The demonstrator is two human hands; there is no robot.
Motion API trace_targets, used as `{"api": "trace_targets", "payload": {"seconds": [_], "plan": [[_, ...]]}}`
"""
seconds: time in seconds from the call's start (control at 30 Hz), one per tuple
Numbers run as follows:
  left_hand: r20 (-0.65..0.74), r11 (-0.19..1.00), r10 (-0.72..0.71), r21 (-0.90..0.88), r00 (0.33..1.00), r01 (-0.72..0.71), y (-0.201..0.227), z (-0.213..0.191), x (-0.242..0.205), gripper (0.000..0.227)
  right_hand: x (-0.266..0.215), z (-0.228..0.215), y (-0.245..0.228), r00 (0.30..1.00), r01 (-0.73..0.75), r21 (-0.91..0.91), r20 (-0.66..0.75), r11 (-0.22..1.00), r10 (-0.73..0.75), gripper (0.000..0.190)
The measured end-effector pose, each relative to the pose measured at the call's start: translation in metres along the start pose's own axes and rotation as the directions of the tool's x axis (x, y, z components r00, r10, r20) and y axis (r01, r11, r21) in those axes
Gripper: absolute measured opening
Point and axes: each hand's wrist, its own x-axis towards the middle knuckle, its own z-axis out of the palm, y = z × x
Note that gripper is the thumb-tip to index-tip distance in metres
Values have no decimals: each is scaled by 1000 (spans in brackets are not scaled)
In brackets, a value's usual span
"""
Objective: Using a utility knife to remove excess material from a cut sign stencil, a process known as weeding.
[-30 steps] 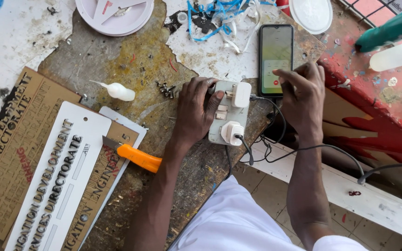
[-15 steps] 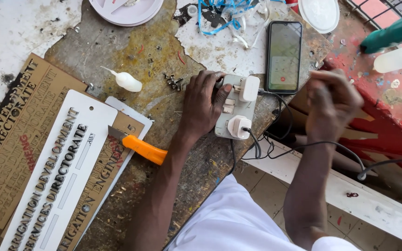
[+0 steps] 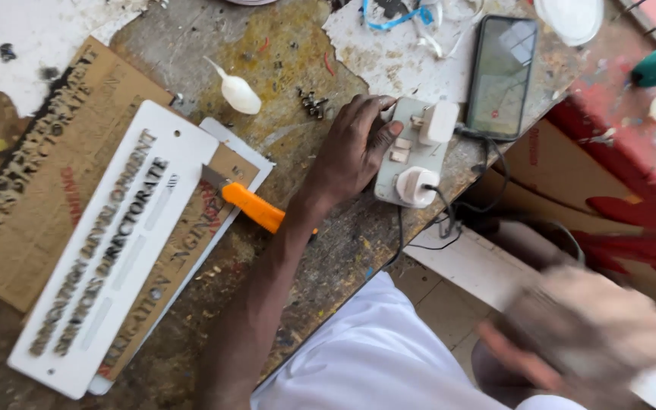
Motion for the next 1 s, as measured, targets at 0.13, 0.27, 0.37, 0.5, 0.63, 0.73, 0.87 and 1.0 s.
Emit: {"api": "trace_targets", "payload": {"seconds": [0.13, 0.27, 0.37, 0.5, 0.63, 0.73, 0.87, 1.0], "plan": [[-80, 995, 88, 61, 993, -83, 4, -17, -23, 45, 73, 68, 11, 908, 95, 224, 379, 970, -176, 10], [-82, 995, 90, 57, 993, -85, 16, -45, -56, 35, 82, 125, 15, 913, 101, 57, 391, 993, -115, 28], [-130, 993, 101, 69, 986, -93, 10, -67, -81, 32, 87, 155, 7, 898, 132, 39, 419, 990, -136, 30], [-234, 993, 93, 89, 968, -73, -1, -98, -117, 32, 88, 201, 8, 878, 138, 52, 455, 989, -147, 32], [-343, 998, 57, 50, 938, -42, -9, -125, -153, 25, 88, 240, 15, 887, 225, 25, 409, 974, -215, 42], [-429, 994, 99, 78, 898, -72, -7, -146, -185, 24, 88, 261, 11, 834, 173, -190, 550, 966, -42, 72], [-529, 995, 97, 73, 843, -69, -20, -170, -222, 23, 83, 282, 18, 842, 177, -196, 537, 964, -45, 82], [-628, 988, 128, 147, 767, -44, -35, -196, -260, 20, 81, 284, 5, 886, 69, 1, 459, 998, -62, 61]]}}
